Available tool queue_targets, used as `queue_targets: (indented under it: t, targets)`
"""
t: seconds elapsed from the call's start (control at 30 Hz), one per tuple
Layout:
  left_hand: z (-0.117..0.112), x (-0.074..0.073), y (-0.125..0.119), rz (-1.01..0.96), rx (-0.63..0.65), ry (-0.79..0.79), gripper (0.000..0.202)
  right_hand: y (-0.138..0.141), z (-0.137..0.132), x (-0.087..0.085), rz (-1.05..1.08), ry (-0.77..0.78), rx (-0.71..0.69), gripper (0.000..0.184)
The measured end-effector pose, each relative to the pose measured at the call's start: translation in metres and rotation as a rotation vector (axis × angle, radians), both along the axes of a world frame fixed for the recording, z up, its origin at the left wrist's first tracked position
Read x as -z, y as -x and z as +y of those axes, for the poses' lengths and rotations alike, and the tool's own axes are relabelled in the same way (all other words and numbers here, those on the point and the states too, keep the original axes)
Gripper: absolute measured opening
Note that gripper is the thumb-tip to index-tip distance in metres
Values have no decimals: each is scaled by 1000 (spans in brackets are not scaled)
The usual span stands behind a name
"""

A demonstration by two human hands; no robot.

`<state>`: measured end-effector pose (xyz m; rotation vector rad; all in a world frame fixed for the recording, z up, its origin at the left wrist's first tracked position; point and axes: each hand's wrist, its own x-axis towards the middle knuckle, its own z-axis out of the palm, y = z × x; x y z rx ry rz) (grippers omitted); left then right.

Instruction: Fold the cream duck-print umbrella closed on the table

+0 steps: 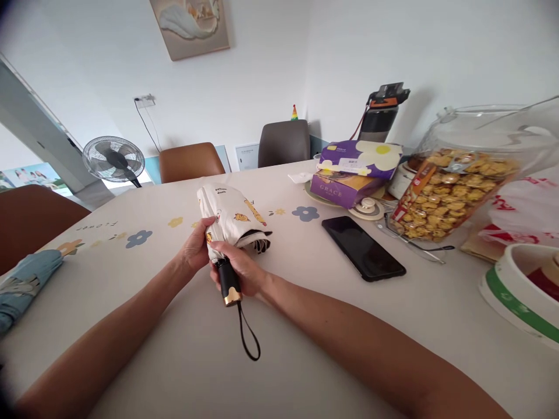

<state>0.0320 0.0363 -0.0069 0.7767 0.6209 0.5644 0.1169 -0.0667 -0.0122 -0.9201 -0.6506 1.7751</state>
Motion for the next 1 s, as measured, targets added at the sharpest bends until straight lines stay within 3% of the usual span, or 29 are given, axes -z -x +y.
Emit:
queue_targets:
  t: [0.13, 0.33, 0.43, 0.5, 0.57, 0.67, 0.83, 1.0]
  targets:
    - [2, 4, 4, 62, 174, 80, 50, 4, -4, -4, 25, -12, 47, 23]
    - [-1, 5, -1, 53, 30, -9, 39, 2, -5, -8, -5, 20, 86, 17]
    - [-2, 5, -2, 176, 13, -157, 42, 6, -2, -3, -32, -16, 180, 17]
    - [1, 8, -1, 287, -95, -358, 42, 8, -1, 1, -74, -33, 273, 18]
    - [8, 13, 1, 365, -284, -541, 38, 10, 1, 4, -127, -41, 356, 17]
    - [21, 24, 5, 450, -507, -627, 34, 10, 4, 5, -247, -40, 409, 15]
    - [33, 37, 6, 481, -619, -652, 29, 11, 20, 8, -389, -54, 398, 15]
    - [28, 29, 4, 415, -792, -883, 23, 16, 37, 10, -426, -54, 354, 17]
